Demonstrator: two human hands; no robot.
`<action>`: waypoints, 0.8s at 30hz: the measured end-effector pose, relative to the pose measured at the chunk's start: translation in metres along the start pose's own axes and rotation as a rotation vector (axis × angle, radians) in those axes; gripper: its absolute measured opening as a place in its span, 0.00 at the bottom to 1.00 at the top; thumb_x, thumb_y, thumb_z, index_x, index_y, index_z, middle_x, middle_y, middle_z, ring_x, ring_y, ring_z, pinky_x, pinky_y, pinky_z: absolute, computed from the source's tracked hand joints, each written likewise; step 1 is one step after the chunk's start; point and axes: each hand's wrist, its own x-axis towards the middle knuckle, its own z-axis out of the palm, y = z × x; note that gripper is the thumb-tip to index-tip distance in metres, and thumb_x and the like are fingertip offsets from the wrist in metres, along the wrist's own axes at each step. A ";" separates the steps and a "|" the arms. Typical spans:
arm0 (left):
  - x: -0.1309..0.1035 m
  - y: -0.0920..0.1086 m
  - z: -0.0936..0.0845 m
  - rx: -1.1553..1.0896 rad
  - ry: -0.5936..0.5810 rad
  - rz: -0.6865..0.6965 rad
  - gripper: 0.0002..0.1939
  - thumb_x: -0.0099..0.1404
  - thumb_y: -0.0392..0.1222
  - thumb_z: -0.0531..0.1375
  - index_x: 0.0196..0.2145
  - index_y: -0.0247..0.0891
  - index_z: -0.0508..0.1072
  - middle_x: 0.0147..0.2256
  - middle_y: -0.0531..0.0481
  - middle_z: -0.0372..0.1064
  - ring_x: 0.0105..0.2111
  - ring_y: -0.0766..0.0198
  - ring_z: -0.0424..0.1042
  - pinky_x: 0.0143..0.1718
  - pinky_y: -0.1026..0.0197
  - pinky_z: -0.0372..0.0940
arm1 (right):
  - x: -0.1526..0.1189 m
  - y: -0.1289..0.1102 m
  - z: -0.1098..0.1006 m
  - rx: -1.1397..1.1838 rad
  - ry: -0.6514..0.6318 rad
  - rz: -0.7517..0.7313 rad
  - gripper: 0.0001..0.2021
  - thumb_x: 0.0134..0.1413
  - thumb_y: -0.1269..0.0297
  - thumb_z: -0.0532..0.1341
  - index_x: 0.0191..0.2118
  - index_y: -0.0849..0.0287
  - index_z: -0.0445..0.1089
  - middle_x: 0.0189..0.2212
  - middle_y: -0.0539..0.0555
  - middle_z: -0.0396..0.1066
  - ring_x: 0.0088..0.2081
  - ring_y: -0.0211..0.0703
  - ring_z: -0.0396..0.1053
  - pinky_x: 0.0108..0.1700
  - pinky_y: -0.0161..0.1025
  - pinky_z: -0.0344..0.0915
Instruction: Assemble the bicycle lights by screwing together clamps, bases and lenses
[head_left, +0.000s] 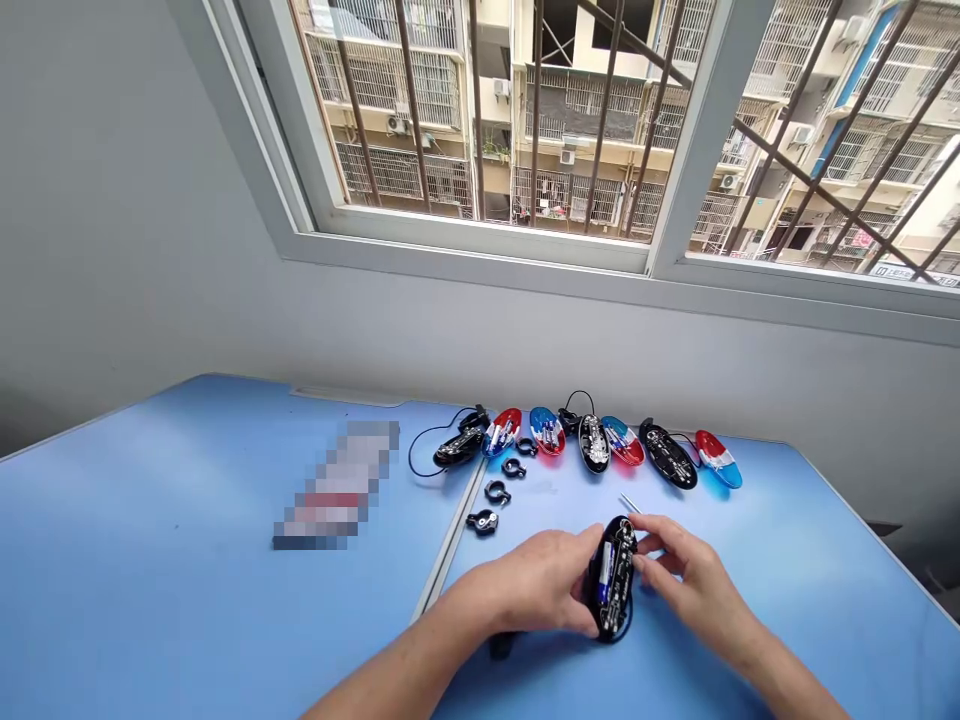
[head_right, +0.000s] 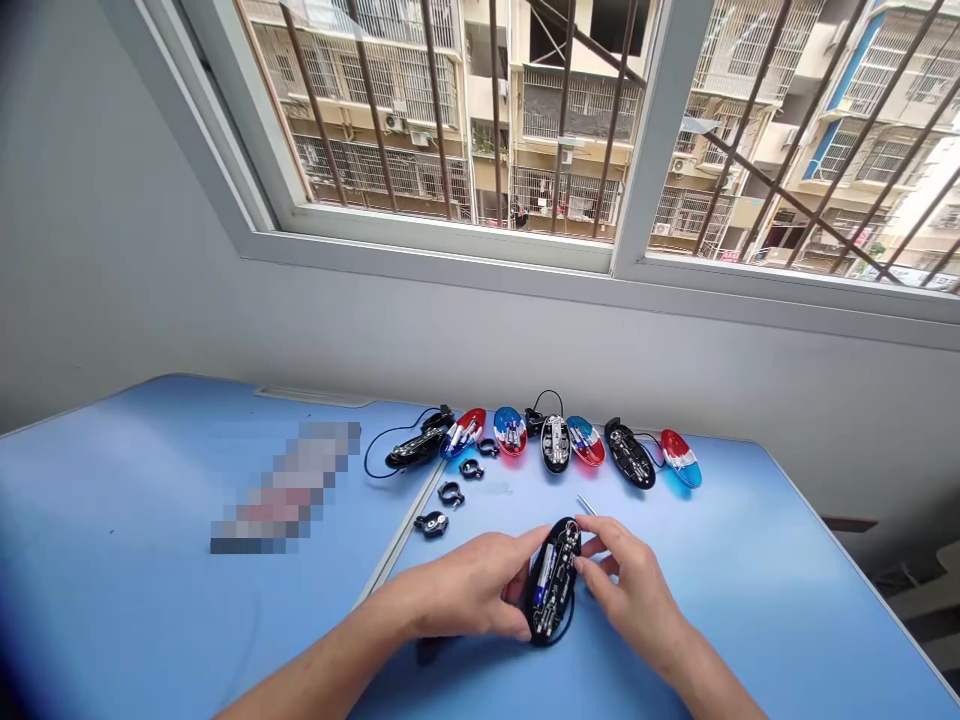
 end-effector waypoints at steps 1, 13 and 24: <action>0.001 0.000 0.001 0.038 0.030 -0.004 0.28 0.50 0.41 0.65 0.49 0.43 0.63 0.31 0.54 0.69 0.33 0.55 0.71 0.31 0.62 0.64 | 0.000 0.000 0.000 0.000 -0.002 0.003 0.16 0.56 0.66 0.55 0.51 0.54 0.66 0.45 0.57 0.69 0.38 0.43 0.72 0.33 0.38 0.74; 0.011 -0.010 0.022 0.139 0.095 0.043 0.67 0.42 0.45 0.73 0.67 0.29 0.34 0.66 0.30 0.20 0.66 0.44 0.29 0.64 0.46 0.43 | 0.002 -0.001 0.001 -0.024 -0.002 -0.018 0.18 0.56 0.66 0.56 0.53 0.56 0.66 0.44 0.57 0.71 0.35 0.42 0.71 0.32 0.38 0.73; 0.007 -0.010 0.015 0.185 0.055 0.084 0.62 0.46 0.44 0.71 0.67 0.30 0.35 0.67 0.33 0.29 0.66 0.47 0.34 0.65 0.48 0.44 | 0.004 -0.005 0.002 -0.059 -0.001 -0.075 0.17 0.56 0.68 0.55 0.51 0.57 0.68 0.41 0.57 0.72 0.34 0.41 0.71 0.31 0.38 0.72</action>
